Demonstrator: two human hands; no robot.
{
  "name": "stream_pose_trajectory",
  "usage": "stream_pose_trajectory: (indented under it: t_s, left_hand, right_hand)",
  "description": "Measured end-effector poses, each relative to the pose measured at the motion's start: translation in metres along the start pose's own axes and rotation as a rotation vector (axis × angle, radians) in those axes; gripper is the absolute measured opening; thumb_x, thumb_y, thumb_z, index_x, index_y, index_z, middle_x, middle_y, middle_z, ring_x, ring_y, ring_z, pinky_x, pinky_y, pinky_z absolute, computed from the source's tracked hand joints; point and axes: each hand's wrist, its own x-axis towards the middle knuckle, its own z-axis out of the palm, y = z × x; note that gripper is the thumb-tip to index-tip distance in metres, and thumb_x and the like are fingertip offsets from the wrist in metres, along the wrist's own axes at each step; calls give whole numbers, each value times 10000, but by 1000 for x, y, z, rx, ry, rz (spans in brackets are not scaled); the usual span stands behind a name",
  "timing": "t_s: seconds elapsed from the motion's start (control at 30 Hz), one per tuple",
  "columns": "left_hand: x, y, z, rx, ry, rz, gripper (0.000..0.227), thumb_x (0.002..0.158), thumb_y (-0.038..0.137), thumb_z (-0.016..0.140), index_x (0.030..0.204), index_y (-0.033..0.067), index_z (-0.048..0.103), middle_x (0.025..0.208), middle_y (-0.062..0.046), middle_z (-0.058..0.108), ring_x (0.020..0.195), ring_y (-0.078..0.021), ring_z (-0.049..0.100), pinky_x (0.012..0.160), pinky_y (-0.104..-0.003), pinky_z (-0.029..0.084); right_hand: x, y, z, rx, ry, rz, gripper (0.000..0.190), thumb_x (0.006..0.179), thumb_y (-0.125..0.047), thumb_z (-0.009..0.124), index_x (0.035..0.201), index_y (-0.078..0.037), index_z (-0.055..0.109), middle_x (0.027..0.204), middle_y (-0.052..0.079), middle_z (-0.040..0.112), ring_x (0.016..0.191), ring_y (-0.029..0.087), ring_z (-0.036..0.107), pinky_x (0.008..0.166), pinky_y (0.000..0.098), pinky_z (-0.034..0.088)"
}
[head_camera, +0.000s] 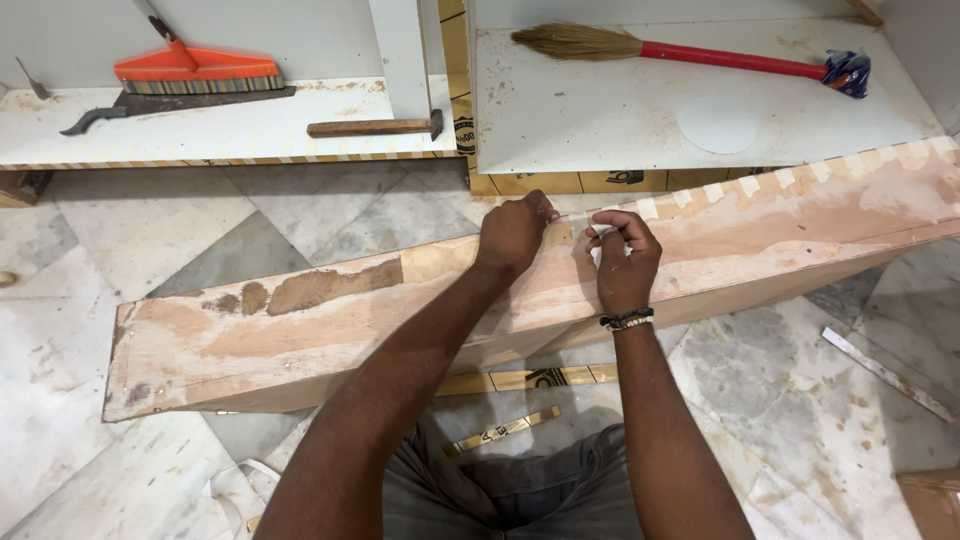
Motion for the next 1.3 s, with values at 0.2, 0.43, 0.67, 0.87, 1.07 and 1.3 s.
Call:
stream_pose_trajectory:
  t_s: [0.2, 0.43, 0.67, 0.87, 1.07, 1.3]
  left_hand:
    - [5, -3, 5, -145, 10, -219, 117, 964, 211, 642, 977, 121, 715, 860, -74, 768, 815, -285, 752, 737, -419, 570]
    - [81, -86, 67, 89, -347, -318, 439, 850, 468, 793, 953, 41, 788, 1010, -175, 765, 962, -312, 730, 887, -410, 567]
    - [114, -121, 114, 381, -525, -158, 534, 837, 519, 812, 1029, 25, 754, 1119, -203, 706, 1047, -358, 669, 903, -425, 537]
    - [59, -41, 31, -394, 74, -430, 459, 1015, 486, 598, 968, 41, 700, 877, -210, 815, 827, -268, 800, 802, -338, 595]
    - [-23, 37, -19, -440, 120, -52, 483, 953, 517, 658, 1107, 59, 645, 971, -93, 746, 911, -195, 740, 814, -345, 593]
    - [-72, 49, -24, -623, 109, 118, 484, 939, 393, 701, 1254, 43, 587, 1175, -133, 715, 1120, -241, 706, 975, -378, 549]
  right_hand:
    - [-1, -3, 0, 17, -2, 3, 233, 981, 55, 463, 1043, 10, 683, 899, 87, 713, 737, 104, 661, 673, 254, 544]
    - [-1, -3, 1, 11, -10, -8, 226, 984, 46, 474, 1037, 6, 689, 901, 74, 716, 746, 101, 655, 688, 255, 551]
    - [0, -4, 1, -25, -14, -6, 230, 970, 33, 475, 1043, 3, 691, 897, 70, 726, 752, 101, 671, 692, 256, 552]
    - [-2, 5, -5, 141, 15, 113, 237, 1036, -114, 475, 1116, -27, 681, 838, 30, 648, 667, 81, 588, 575, 230, 463]
    - [2, 6, -9, 230, -112, 13, 476, 1125, -486, 455, 1142, -68, 681, 894, -15, 570, 696, 52, 532, 577, 206, 435]
    - [-37, -3, -20, 211, -319, 73, 293, 1062, -360, 612, 1072, -67, 621, 897, -6, 638, 683, 66, 516, 588, 244, 419]
